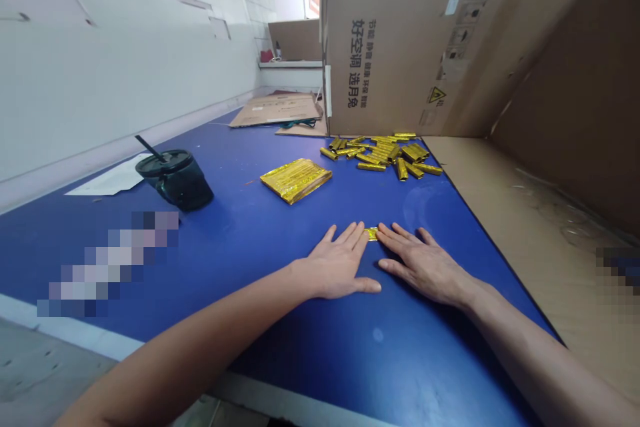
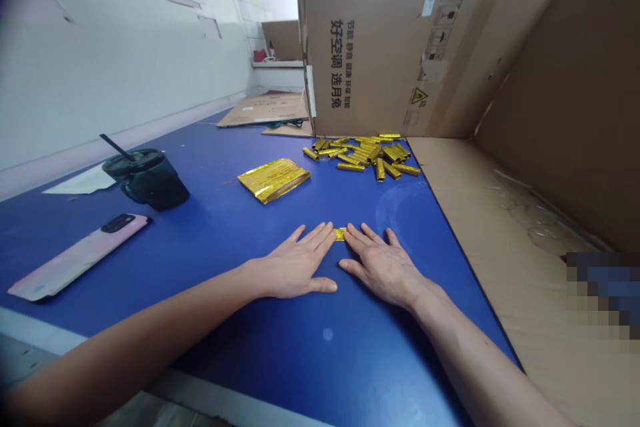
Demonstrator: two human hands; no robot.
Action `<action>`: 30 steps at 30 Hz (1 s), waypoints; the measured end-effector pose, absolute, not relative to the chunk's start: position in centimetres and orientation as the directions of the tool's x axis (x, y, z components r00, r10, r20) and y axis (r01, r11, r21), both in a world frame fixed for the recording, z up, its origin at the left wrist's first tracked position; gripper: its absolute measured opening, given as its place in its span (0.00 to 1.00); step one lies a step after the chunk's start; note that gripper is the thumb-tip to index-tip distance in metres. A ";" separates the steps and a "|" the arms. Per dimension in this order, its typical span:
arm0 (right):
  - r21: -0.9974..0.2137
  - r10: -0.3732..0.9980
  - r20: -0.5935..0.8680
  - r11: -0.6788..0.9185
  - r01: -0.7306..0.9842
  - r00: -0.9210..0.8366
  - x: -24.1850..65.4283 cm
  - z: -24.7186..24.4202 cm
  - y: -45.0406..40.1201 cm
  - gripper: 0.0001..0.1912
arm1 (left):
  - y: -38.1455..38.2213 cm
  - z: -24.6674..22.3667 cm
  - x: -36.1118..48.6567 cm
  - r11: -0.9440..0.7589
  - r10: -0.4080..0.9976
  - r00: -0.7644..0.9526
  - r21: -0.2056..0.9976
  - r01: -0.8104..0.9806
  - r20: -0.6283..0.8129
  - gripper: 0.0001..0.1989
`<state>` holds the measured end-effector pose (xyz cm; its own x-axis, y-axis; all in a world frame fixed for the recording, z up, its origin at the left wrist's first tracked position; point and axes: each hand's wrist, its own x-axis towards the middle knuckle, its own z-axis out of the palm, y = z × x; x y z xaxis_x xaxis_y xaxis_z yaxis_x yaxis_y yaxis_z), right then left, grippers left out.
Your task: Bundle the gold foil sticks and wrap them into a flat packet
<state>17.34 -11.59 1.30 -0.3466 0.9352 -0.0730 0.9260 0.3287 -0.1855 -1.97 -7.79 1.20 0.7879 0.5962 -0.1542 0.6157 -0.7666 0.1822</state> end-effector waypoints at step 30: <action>-0.090 0.937 0.129 0.336 0.938 -0.324 17.1 0.8 -11.1 0.20 | -7.8 1.5 -1.3 -0.779 0.627 0.774 0.044 0.626 0.082 0.22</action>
<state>17.06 -11.06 0.76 -0.3235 0.9373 0.1294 0.9375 0.3360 -0.0899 -1.31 -7.84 1.48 0.7745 0.6273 0.0822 0.6259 -0.7786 0.0443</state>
